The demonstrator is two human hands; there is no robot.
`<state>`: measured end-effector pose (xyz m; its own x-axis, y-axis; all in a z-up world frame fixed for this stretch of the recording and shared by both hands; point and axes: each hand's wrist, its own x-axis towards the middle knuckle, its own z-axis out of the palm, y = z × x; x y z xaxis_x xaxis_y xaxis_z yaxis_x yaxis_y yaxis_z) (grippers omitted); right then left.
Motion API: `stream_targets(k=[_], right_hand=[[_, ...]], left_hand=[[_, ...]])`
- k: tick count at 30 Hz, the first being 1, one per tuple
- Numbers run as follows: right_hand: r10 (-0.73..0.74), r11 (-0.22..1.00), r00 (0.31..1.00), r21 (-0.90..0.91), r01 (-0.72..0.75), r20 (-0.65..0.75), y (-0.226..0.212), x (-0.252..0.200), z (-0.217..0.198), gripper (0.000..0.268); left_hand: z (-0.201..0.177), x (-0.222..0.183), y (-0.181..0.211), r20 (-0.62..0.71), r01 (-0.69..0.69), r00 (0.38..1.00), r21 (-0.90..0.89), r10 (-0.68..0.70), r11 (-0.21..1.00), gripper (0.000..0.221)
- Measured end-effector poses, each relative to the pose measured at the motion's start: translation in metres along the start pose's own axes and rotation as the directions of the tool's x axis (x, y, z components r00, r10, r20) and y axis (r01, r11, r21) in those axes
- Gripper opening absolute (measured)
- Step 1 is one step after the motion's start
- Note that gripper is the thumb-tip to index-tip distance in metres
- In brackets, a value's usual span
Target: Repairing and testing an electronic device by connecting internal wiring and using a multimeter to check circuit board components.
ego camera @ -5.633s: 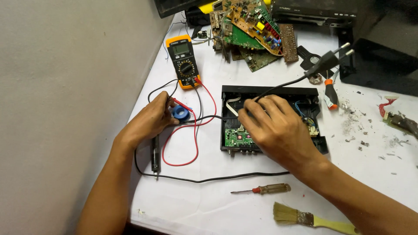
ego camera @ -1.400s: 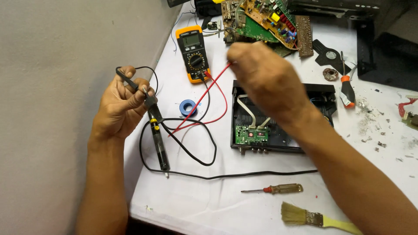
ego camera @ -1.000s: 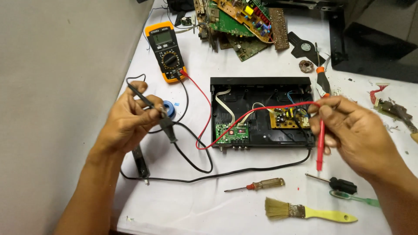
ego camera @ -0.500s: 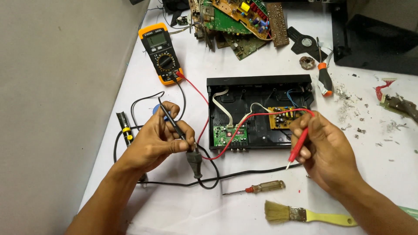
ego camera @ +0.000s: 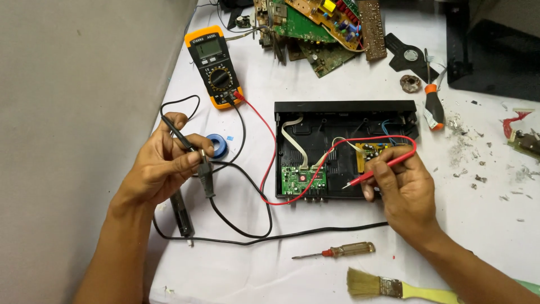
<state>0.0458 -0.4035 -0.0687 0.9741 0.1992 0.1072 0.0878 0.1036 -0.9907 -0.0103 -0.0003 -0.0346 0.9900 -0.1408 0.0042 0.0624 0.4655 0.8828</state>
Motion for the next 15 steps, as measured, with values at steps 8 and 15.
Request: stream_targets(k=[8, 15], right_hand=[[0.041, 0.988, 0.999, -0.152, -0.037, 0.018, -0.015, -0.008, 0.011, 0.011], [0.003, 0.842, 0.992, -0.535, 0.066, 0.128, -0.046, -0.010, 0.023, 0.018]], left_hand=[[0.004, -0.001, -0.002, 0.051, -0.010, 0.999, -0.046, 0.012, 0.999, 0.051], [0.018, -0.003, 0.002, 0.079, 0.036, 0.996, 0.017, -0.037, 0.999, 0.054]])
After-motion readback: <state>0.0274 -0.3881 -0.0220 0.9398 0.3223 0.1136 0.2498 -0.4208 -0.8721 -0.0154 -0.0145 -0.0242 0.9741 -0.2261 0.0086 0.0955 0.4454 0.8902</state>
